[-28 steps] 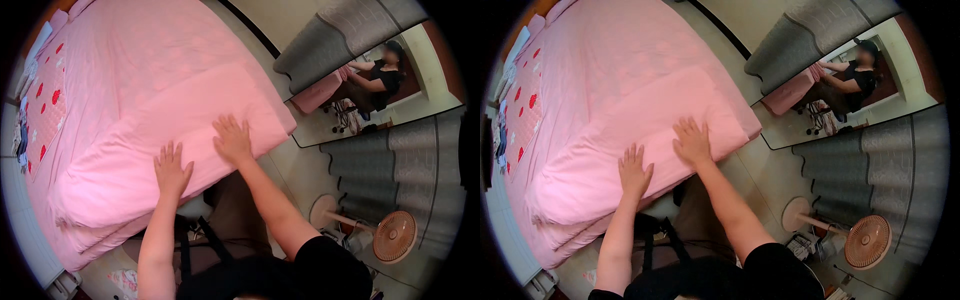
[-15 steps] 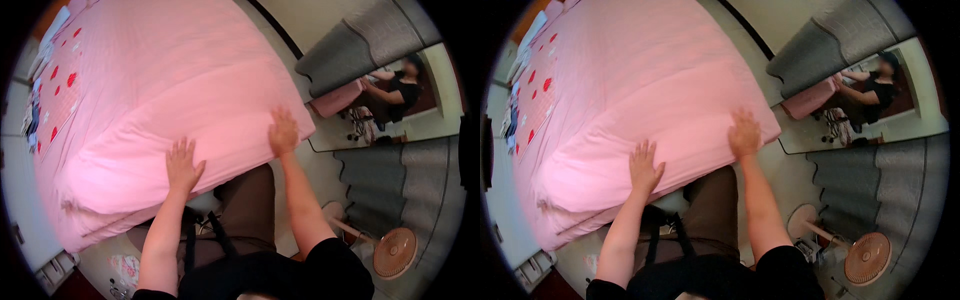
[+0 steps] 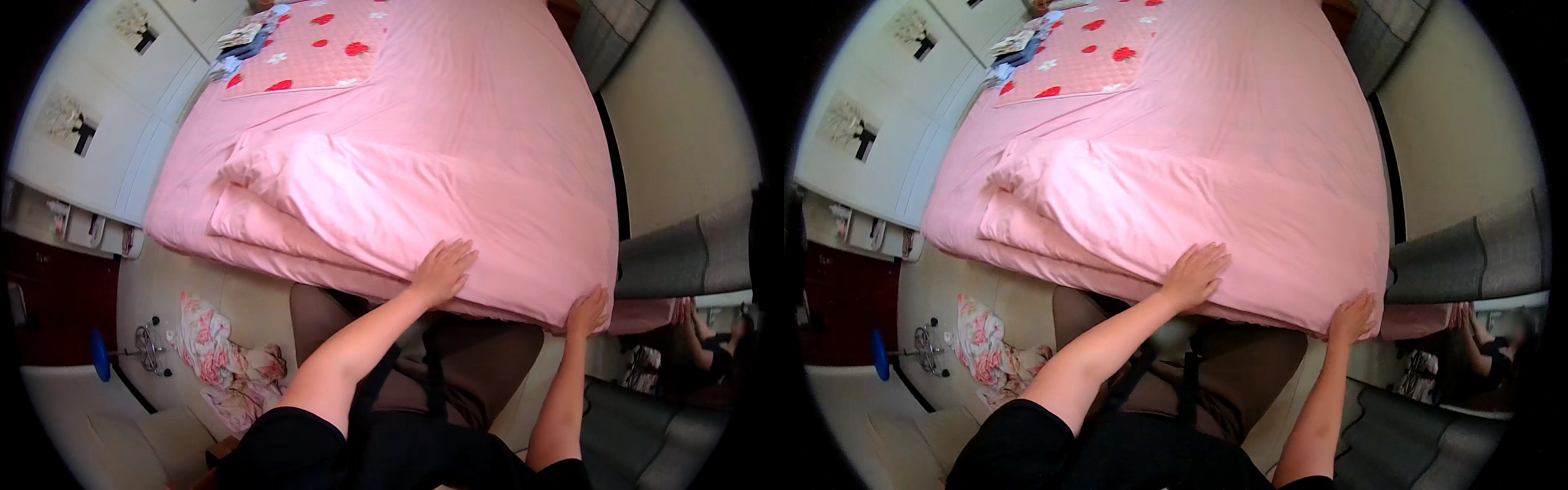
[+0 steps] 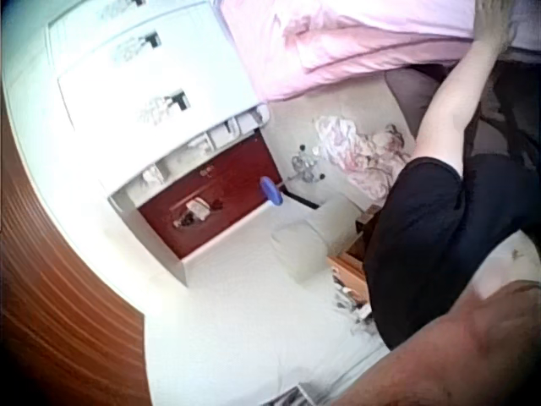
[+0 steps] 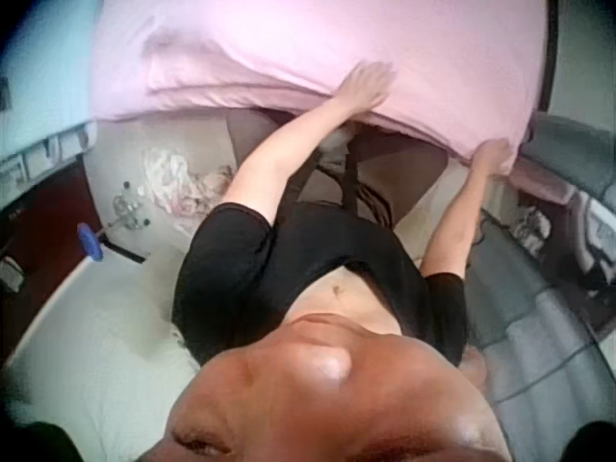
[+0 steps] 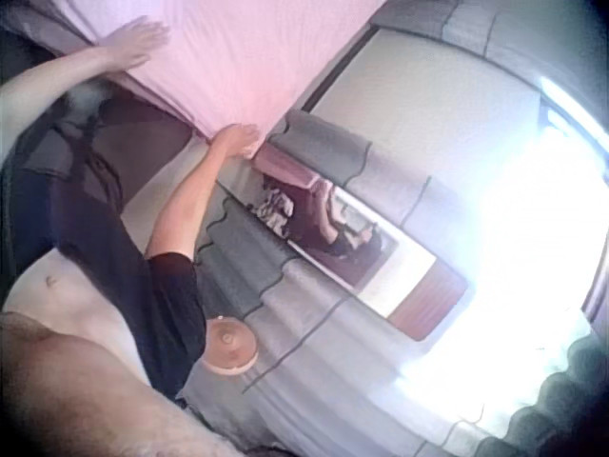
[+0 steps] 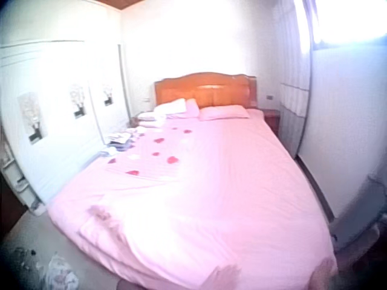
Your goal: The person folds a large pink duvet on a bed, repeatedly lifting, shaking, and aligning the edges to create a compact rectangular shape. The person smooths the fabric and adjusts the folds multiple times to ensure neatness.
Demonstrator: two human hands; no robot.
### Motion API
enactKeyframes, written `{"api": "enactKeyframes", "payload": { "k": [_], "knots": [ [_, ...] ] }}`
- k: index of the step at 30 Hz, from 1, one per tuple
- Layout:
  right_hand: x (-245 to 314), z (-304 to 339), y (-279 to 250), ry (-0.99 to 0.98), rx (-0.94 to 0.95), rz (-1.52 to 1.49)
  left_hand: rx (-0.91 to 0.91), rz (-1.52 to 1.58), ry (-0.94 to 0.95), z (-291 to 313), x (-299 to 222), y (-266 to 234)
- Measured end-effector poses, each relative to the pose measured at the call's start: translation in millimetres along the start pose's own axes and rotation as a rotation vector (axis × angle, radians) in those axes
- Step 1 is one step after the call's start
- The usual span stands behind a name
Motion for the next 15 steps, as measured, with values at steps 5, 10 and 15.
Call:
{"api": "enactKeyframes", "payload": {
  "k": [5, 10, 15],
  "knots": [
    [187.7, 101.8, -42.9, -0.700, -0.049, -0.426, -0.419, 0.090, -0.232, 83.8, 103.3, -92.9],
    [306.1, 205.6, -59.9, -0.962, 0.068, -0.205, -0.912, 0.185, -1.000, 227.1, 245.2, -137.3],
    [316.5, 205.7, -30.0, -0.953, 0.011, -0.076, -0.986, 1.375, -1.311, 284.6, 341.3, -67.8]
  ]
}}
Point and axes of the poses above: each hand's wrist, its own z-axis away from the middle knuckle, its own y-axis out of the palm, x = y × z, the point moved 10 cm from there along -z, towards the middle knuckle, and after that the axes turned 3 degrees about x, right-handed, at the moved point
